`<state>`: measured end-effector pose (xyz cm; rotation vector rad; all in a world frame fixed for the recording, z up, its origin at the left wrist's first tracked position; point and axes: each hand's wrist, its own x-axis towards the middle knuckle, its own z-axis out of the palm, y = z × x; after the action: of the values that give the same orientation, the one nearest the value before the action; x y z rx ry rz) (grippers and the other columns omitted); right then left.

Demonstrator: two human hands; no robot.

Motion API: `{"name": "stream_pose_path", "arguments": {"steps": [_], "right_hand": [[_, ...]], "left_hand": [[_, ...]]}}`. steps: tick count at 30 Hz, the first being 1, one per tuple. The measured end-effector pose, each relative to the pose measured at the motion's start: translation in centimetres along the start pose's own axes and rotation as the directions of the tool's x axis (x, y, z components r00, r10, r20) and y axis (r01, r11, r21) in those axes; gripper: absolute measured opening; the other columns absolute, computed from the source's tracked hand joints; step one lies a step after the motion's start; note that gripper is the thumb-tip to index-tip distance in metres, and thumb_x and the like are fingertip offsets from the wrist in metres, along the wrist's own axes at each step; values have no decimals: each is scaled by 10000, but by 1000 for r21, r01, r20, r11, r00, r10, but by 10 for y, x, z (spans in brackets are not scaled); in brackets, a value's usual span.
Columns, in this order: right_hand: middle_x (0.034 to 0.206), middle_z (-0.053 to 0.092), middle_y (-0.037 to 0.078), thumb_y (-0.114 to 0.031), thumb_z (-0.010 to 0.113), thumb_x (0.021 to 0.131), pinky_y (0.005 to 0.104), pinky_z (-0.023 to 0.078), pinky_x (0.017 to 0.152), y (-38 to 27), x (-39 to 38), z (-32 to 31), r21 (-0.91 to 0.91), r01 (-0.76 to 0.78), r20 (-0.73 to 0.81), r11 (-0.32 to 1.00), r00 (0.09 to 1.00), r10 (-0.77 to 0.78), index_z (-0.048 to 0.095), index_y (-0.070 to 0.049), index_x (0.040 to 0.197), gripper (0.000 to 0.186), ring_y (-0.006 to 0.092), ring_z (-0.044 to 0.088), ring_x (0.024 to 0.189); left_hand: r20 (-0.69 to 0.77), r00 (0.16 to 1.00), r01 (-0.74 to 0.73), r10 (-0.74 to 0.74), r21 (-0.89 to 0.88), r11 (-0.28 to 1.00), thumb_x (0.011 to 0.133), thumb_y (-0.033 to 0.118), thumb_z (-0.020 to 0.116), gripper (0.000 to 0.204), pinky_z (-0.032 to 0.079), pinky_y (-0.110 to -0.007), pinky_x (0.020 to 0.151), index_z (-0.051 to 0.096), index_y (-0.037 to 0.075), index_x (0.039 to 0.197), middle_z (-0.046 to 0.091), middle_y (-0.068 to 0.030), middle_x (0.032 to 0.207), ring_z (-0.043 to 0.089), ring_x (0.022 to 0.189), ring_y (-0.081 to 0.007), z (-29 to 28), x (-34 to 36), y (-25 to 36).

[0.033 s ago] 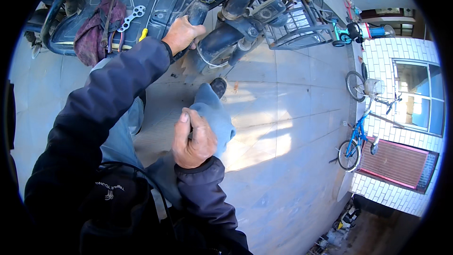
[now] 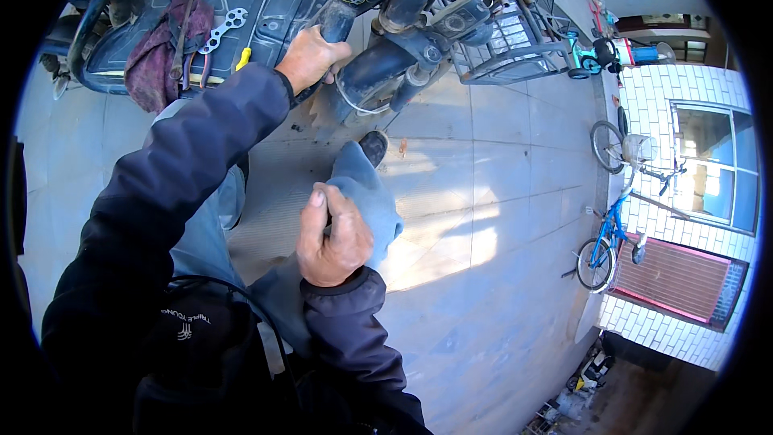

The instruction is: The person selects a wrench from a collection of tools on the ground and proceeds to work on the front wheel of a scooter. They use the wrench to tighten or loosen bolts on the wheel hub and axle area, adjusting their position to access different parts of the wheel assembly.

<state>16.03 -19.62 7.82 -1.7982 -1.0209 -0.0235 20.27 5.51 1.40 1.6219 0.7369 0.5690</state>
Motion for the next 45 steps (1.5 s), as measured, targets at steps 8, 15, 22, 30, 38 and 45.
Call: {"name": "stream_pose_path", "arguments": {"steps": [8,15,22,30,38,45], "right_hand": [[695,636,74,-31,605,914,248,455,528,20,-2,-6,14,-91,-76,996,993,91,615,8,992,88,98,575,565],[647,563,57,-186,546,951,242,404,510,61,45,-80,210,-461,-203,862,842,500,635,43,929,247,97,480,524],[930,704,180,-328,640,831,406,506,824,346,50,-51,-315,-617,108,721,732,673,694,-37,1035,360,346,667,895],[1133,608,220,-361,687,813,481,465,895,461,62,74,-539,-435,106,721,814,571,572,-63,1233,527,396,579,1068],[1100,610,184,-340,668,833,471,479,840,512,53,110,-351,-567,94,745,770,631,588,-111,1218,455,394,601,989],[1060,622,157,-284,632,853,467,488,804,526,53,99,-357,-423,111,833,866,488,652,-95,1085,300,374,615,944]], "left_hand": [[-9,997,77,-77,-27,997,829,256,581,278,537,-289,580,701,11,780,653,-111,652,652,520,-173,3,1,-1],[-57,997,43,-48,-88,995,803,257,622,332,516,-289,539,636,-48,671,632,-103,610,641,503,-170,-4,2,-10],[-113,984,113,-139,-215,970,823,233,661,224,439,-268,504,578,25,826,574,-48,629,548,491,-135,17,1,10],[-184,953,212,-239,-158,965,826,248,642,276,454,-279,532,572,-4,915,568,-75,669,558,535,-159,18,0,6],[-153,968,174,-198,-160,972,887,277,595,251,433,-283,585,504,48,934,528,-52,672,523,567,-160,29,-1,7],[-148,973,153,-178,-168,974,896,266,581,262,440,-275,588,509,35,998,517,-53,665,517,558,-152,31,0,4]]}}
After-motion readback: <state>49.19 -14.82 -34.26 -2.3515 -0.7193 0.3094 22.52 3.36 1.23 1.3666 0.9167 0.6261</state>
